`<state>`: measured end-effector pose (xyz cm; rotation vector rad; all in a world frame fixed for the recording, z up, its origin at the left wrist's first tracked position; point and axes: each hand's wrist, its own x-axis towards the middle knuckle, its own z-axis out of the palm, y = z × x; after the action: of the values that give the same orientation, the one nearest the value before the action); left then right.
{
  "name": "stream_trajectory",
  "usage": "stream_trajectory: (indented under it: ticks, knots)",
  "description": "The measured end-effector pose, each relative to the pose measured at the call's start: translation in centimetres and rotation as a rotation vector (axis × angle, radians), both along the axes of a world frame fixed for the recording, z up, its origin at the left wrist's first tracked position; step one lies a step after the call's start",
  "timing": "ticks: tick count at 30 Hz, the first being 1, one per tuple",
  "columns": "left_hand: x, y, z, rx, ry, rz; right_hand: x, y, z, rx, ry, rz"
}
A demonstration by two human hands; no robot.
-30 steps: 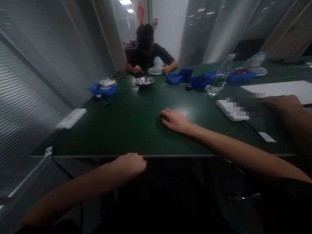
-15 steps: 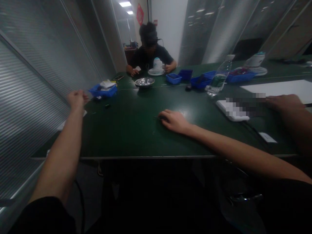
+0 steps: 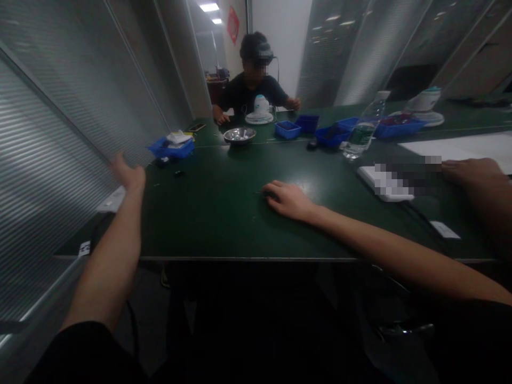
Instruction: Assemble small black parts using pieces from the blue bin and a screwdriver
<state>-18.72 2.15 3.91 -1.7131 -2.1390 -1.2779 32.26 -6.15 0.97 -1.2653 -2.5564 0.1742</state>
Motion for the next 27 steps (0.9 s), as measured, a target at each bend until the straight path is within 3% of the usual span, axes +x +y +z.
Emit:
stream_trajectory:
  ticks: [2,5,10,18,22,27]
  knots:
    - [0.6,0.8,-1.0,-0.066,0.054,-0.021,0.0,0.0,0.0,0.005,-0.003,0.001]
    - [1.5,2.1,-2.5,-0.248,0.185,-0.19,0.0,0.1,-0.2,0.006,-0.003,0.007]
    - [1.3,3.5,-4.2,-0.304,0.289,-0.284,0.1,0.2,-0.3,0.009,-0.002,0.01]
    - [2.0,2.8,-3.9,-0.275,0.196,-0.3,0.1,0.1,-0.2,0.009,0.008,0.018]
    - [5.6,2.0,-3.5,-0.253,0.159,-0.492,0.1,0.2,-0.4,0.018,0.01,0.023]
    - [14.6,-0.1,-3.8,-0.259,0.098,-0.901,0.2,0.2,-0.5,0.022,0.027,0.033]
